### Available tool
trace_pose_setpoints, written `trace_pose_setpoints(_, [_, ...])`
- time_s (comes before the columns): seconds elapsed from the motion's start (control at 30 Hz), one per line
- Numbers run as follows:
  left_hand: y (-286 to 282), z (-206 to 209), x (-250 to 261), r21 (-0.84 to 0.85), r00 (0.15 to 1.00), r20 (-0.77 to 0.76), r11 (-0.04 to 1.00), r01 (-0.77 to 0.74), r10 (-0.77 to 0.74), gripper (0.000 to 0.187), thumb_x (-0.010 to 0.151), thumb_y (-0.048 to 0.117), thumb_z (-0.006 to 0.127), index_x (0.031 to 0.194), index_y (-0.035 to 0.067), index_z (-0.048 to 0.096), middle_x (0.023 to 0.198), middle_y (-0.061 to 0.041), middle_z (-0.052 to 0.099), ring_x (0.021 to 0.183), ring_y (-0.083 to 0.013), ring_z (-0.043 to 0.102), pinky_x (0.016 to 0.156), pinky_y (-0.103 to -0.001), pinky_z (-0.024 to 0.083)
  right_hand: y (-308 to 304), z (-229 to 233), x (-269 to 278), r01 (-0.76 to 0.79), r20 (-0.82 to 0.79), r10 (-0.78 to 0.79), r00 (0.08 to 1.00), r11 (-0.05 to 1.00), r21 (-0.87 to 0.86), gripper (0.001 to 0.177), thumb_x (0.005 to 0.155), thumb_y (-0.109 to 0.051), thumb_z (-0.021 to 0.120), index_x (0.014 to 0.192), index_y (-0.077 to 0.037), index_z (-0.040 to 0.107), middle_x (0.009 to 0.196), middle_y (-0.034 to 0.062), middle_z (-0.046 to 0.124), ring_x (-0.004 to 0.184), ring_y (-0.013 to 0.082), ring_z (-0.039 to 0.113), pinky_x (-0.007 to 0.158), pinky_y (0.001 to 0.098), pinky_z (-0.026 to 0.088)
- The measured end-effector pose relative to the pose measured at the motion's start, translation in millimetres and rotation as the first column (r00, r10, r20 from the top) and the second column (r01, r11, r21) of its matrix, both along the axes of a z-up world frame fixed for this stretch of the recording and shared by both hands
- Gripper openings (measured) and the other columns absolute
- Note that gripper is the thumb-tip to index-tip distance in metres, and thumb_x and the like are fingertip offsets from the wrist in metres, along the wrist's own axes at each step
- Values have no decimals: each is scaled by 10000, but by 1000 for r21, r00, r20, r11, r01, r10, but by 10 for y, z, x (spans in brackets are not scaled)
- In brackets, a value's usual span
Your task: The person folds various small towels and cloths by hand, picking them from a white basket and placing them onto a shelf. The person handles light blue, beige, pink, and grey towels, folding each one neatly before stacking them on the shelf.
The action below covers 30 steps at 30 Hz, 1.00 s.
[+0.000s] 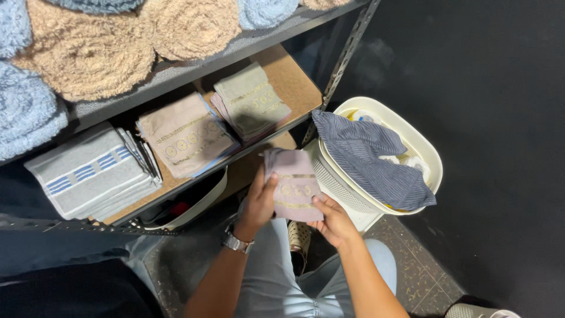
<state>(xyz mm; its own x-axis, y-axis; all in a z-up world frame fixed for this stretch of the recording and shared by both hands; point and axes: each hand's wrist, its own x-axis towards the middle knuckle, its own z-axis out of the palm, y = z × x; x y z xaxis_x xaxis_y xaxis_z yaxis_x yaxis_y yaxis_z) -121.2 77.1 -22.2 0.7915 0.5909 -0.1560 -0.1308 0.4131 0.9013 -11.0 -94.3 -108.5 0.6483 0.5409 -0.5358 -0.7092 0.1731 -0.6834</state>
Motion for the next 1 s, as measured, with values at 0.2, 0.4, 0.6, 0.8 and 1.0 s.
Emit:
trace_pose_setpoints(0.2, [388, -755, 115, 653, 989, -3, 750, -110, 147, 544, 1116, 175, 513, 1574, -72, 352, 1571, -319, 448, 1454, -433, 442, 1220, -535, 345, 399, -67, 226, -26, 317, 88, 944, 980, -197, 230, 998, -96, 706, 1220, -39, 729, 1048, 138, 802, 906, 204, 757, 796, 393, 638])
trace_pose_setpoints(0.4, [1069, -60, 452, 633, 949, 41, 727, -266, 312, 596, 1029, -50, 565, 1586, -58, 351, 768, -137, 599, 640, -260, 603, 662, -359, 502, 1091, 400, 896, 54, 717, 117, 687, 976, -211, 250, 931, -85, 795, 1179, -74, 767, 874, 24, 703, 810, 127, 615, 737, 295, 540])
trace_pose_setpoints(0.6, [1935, -443, 1117, 597, 841, 131, 636, -489, 524, 22, 969, 46, 716, 982, 29, 708, 655, -40, 612, 668, -85, 530, 627, -268, 459, 1963, 532, 1554, 8, 780, 98, 619, 991, -131, 197, 982, -87, 754, 1179, -104, 762, 850, -42, 672, 775, 64, 585, 715, 213, 502])
trace_pose_setpoints(0.8, [2287, -769, 1116, 610, 892, -135, 745, -268, 432, 284, 926, 201, 777, 738, 25, 659, 530, -52, 496, 617, -123, 451, 662, -467, 404, 2424, 217, 1735, -43, 615, 247, 749, 944, -327, 186, 930, -129, 816, 1104, -84, 765, 817, -16, 589, 668, 136, 616, 521, 290, 590])
trace_pose_setpoints(1.0, [2372, -885, 1134, 567, 815, -553, 795, 217, 172, 534, 1136, 456, 446, 1565, 140, 491, 1266, -99, 703, 1157, -323, 636, 1189, -530, 340, 2386, 35, 1778, 8, 522, 139, 842, 963, -269, 150, 921, -129, 814, 1051, -80, 756, 781, -32, 628, 620, 98, 632, 506, 226, 572])
